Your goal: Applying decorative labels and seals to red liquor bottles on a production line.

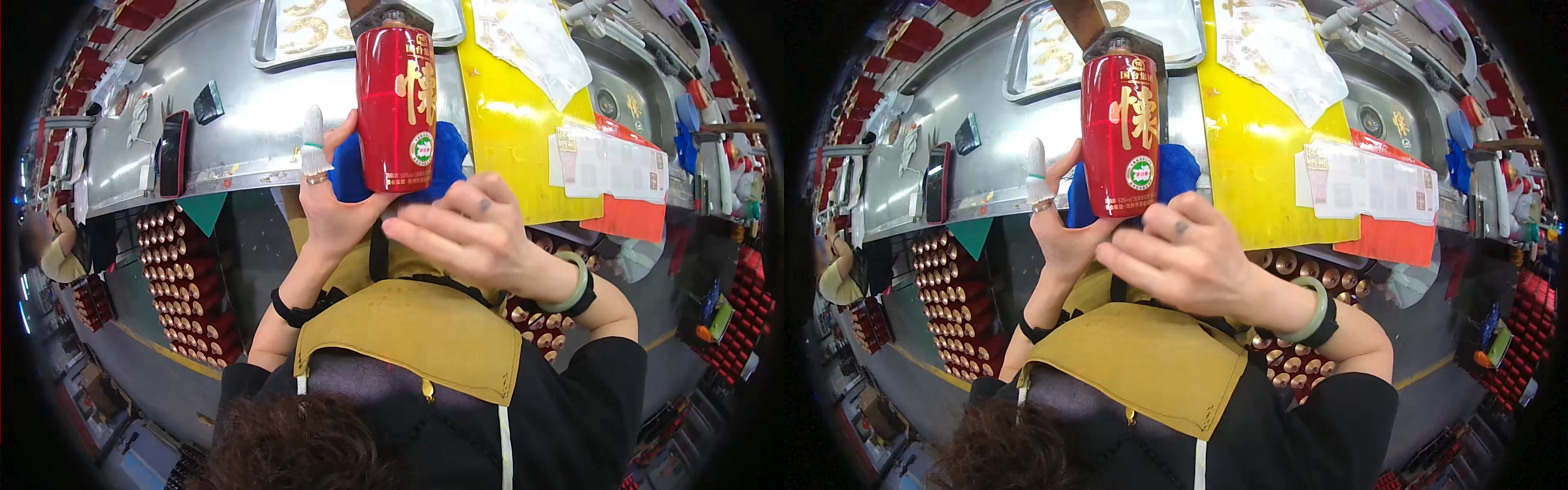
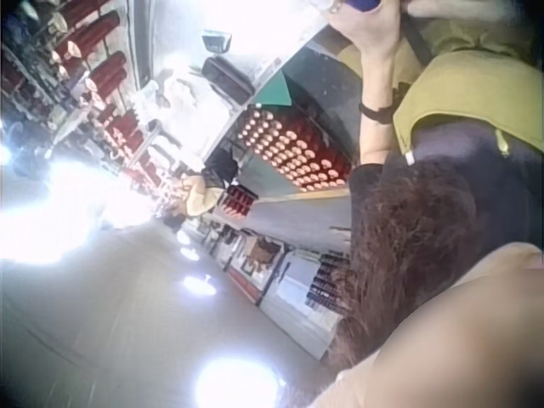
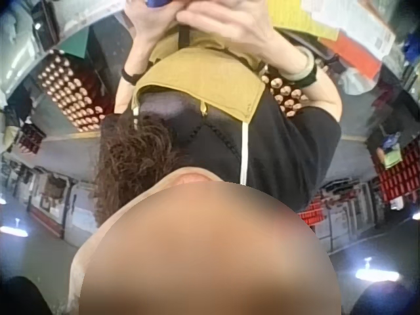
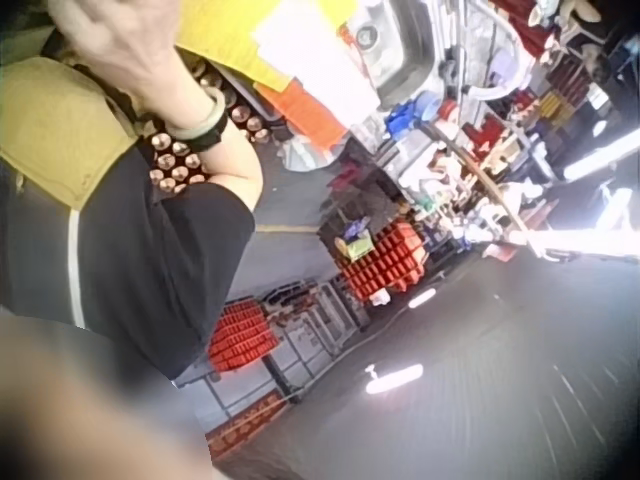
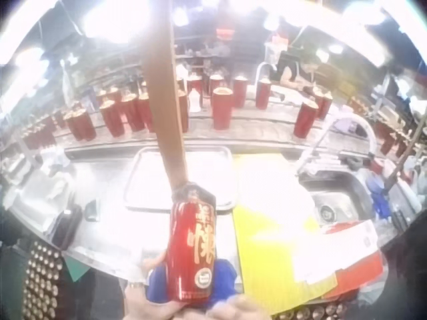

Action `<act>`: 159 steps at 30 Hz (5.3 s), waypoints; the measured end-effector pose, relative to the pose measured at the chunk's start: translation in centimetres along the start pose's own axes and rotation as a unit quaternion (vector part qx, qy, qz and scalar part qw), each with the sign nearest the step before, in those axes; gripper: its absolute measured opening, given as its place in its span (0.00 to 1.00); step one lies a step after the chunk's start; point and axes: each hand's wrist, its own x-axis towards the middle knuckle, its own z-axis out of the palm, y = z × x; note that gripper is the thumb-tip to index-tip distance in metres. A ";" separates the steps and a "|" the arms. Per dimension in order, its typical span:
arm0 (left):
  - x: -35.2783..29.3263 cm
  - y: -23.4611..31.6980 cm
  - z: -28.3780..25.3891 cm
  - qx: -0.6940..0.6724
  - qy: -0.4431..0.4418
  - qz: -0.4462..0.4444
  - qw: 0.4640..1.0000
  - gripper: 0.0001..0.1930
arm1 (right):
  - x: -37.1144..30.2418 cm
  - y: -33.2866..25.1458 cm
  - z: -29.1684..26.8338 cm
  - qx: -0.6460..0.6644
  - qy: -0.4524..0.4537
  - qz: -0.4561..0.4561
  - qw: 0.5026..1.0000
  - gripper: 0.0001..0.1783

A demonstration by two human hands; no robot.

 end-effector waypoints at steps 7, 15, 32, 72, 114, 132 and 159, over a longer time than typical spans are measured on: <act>-0.1 -0.1 -0.1 -0.009 -0.004 0.004 1.000 0.44 | 1.5 0.4 -0.5 0.016 -0.020 0.030 0.999 0.18; -0.5 0.2 0.3 -0.014 -0.004 -0.062 0.998 0.48 | 0.7 0.5 0.9 0.053 -0.088 0.009 0.995 0.14; -1.0 -2.2 -1.5 0.074 -0.082 0.033 0.993 0.43 | 6.3 8.4 2.2 0.058 0.032 -0.142 0.988 0.13; -1.7 -1.7 -1.3 -0.037 -0.099 -0.084 0.991 0.53 | 8.4 11.0 0.0 0.005 0.113 0.035 0.993 0.13; 2.4 2.1 0.2 0.112 -0.112 0.042 0.987 0.46 | -10.0 23.6 -7.3 -0.187 -0.256 0.117 0.941 0.04; 2.4 1.8 0.2 0.112 -0.124 0.066 0.984 0.48 | -13.3 21.6 -29.4 -0.314 0.293 0.536 0.727 0.16; 1.7 1.0 0.6 0.043 -0.091 0.068 0.993 0.59 | -48.4 1.6 -25.7 -0.417 0.039 0.859 0.293 0.24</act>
